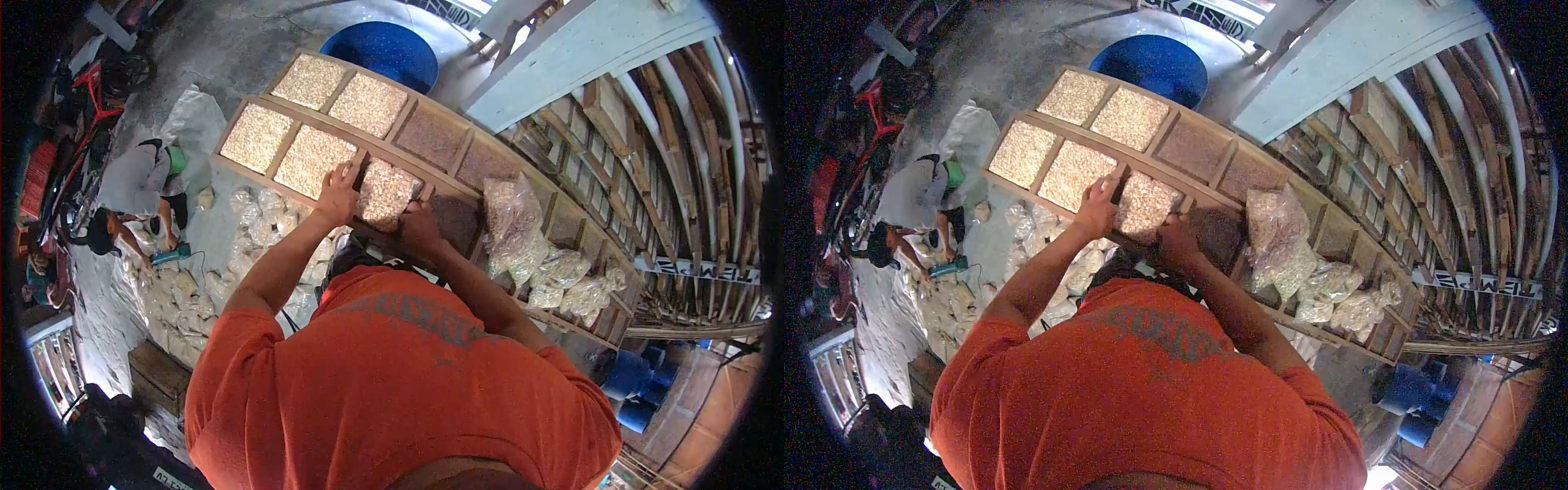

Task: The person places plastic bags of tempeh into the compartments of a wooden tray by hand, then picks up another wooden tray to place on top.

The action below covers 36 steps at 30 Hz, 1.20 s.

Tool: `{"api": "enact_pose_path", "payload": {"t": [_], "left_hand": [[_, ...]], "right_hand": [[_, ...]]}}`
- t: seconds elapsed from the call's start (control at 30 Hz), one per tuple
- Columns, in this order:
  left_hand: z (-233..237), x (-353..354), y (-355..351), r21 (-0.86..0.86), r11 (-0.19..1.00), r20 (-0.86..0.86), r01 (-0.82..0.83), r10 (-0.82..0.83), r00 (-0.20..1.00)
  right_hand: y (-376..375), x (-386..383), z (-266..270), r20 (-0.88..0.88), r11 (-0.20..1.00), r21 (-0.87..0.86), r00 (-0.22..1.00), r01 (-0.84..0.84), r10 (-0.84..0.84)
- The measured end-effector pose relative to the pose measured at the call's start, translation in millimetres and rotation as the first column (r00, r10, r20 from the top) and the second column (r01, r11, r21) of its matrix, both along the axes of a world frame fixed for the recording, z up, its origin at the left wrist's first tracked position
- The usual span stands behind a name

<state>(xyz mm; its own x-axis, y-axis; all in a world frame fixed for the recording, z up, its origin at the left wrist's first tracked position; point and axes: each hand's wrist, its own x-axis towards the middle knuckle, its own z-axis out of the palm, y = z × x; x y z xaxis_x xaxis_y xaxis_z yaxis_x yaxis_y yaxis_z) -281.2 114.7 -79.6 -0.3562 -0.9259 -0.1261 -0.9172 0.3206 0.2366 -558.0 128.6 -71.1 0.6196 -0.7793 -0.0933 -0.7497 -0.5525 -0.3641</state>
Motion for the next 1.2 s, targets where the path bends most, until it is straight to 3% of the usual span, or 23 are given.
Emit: {"api": "enact_pose_path", "payload": {"t": [0.03, 0.07, 0.1, 0.17, 0.2, 0.23, 0.3, 0.33, 0.37, 0.4, 0.43, 0.47, 0.53, 0.67, 0.73, 0.83, 0.9, 0.93, 0.97, 1.03, 1.1, 1.17, 1.2], "left_hand": [[19, -3, -7, 0.018, 1.000, -0.003, 0.006, -0.006, 1.000], [37, -12, -17, 0.336, 0.940, 0.166, -0.049, -0.008, 0.986], [47, -27, -17, 0.342, 0.939, 0.163, -0.028, -0.030, 0.986], [58, -61, -9, -0.272, 0.938, 0.040, -0.214, 0.233, 0.972], [67, -75, -15, -0.301, 0.923, -0.208, -0.239, 0.181, 0.961], [41, -84, -15, -0.293, 0.927, -0.216, -0.233, 0.173, 0.961], [-29, -99, -16, -0.143, 0.987, -0.145, 0.077, -0.098, 0.985], [-15, -104, -12, -0.162, 0.986, -0.053, 0.049, -0.058, 0.997], [-9, -106, -11, -0.163, 0.986, -0.058, 0.044, -0.054, 0.997], [-4, -108, -17, -0.204, 0.977, -0.088, 0.059, -0.078, 0.993], [-5, -112, -15, -0.234, 0.969, -0.119, 0.076, -0.106, 0.987], [-33, -115, -16, -0.150, 0.978, -0.082, 0.142, -0.156, 0.984], [-27, -108, -22, -0.125, 0.981, -0.049, 0.150, -0.157, 0.986], [-14, -104, -22, -0.101, 0.988, -0.014, 0.118, -0.120, 0.993], [-6, -108, -18, -0.058, 0.993, -0.032, 0.106, -0.108, 0.994], [-5, -95, -19, -0.002, 0.996, -0.046, 0.087, -0.087, 0.995], [-5, -69, -9, -0.166, 0.981, -0.285, -0.097, 0.046, 0.957], [-10, -47, -1, -0.262, 0.963, -0.225, -0.061, 0.000, 0.974], [-36, -29, 5, -0.159, 0.987, -0.140, -0.020, -0.002, 0.990], [-13, -31, 12, -0.030, 0.999, -0.213, -0.033, 0.026, 0.977], [-21, -65, 9, -0.067, 0.997, -0.523, -0.025, -0.014, 0.852], [5, -102, 0, -0.256, 0.966, -0.874, 0.040, -0.249, 0.418], [26, -120, 0, -0.276, 0.960, -0.900, 0.041, -0.274, 0.338]], "right_hand": [[-11, -5, -8, 0.038, 0.988, 0.156, 0.999, -0.009, 0.004], [-18, -13, -16, 0.078, 0.950, 0.311, 0.997, -0.018, -0.007], [-16, -23, -6, 0.138, 0.972, 0.166, 0.973, 0.164, -0.187], [-16, -54, 24, 0.265, 0.838, -0.217, 0.856, 0.501, -0.444], [-22, -74, 35, 0.334, 0.663, -0.440, 0.795, 0.606, -0.506], [-29, -97, 46, 0.361, 0.580, -0.484, 0.753, 0.655, -0.550], [-32, -144, 50, 0.335, 0.444, -0.567, 0.687, 0.694, -0.645], [-25, -168, 38, 0.272, 0.403, -0.610, 0.659, 0.682, -0.702], [-24, -193, 33, 0.269, 0.405, -0.614, 0.663, 0.677, -0.699], [-29, -217, 30, 0.230, 0.525, -0.188, 0.557, 0.830, -0.798], [-25, -230, 25, 0.116, 0.483, 0.284, 0.470, 0.828, -0.875], [-15, -236, 14, 0.103, 0.476, 0.286, 0.467, 0.831, -0.878], [-10, -233, -2, 0.264, 0.444, 0.151, 0.397, 0.883, -0.879], [-13, -217, -5, 0.347, 0.499, 0.033, 0.459, 0.866, -0.818], [-14, -210, -12, 0.122, 0.494, -0.343, 0.559, 0.799, -0.820], [-30, -222, -10, 0.070, 0.563, -0.306, 0.608, 0.768, -0.791], [-33, -191, 39, 0.015, 0.645, -0.230, 0.665, 0.729, -0.747], [-35, -180, 51, 0.025, 0.654, -0.228, 0.675, 0.722, -0.737], [-35, -170, 60, 0.027, 0.667, -0.222, 0.688, 0.711, -0.725], [-40, -142, 76, -0.007, 0.797, -0.280, 0.829, 0.536, -0.560], [-49, -123, 79, 0.032, 0.821, -0.239, 0.849, 0.519, -0.527], [-52, -100, 100, 0.073, 0.807, -0.177, 0.826, 0.563, -0.559], [-39, -68, 141, 0.354, 0.813, 0.212, 0.733, 0.542, -0.581]]}}
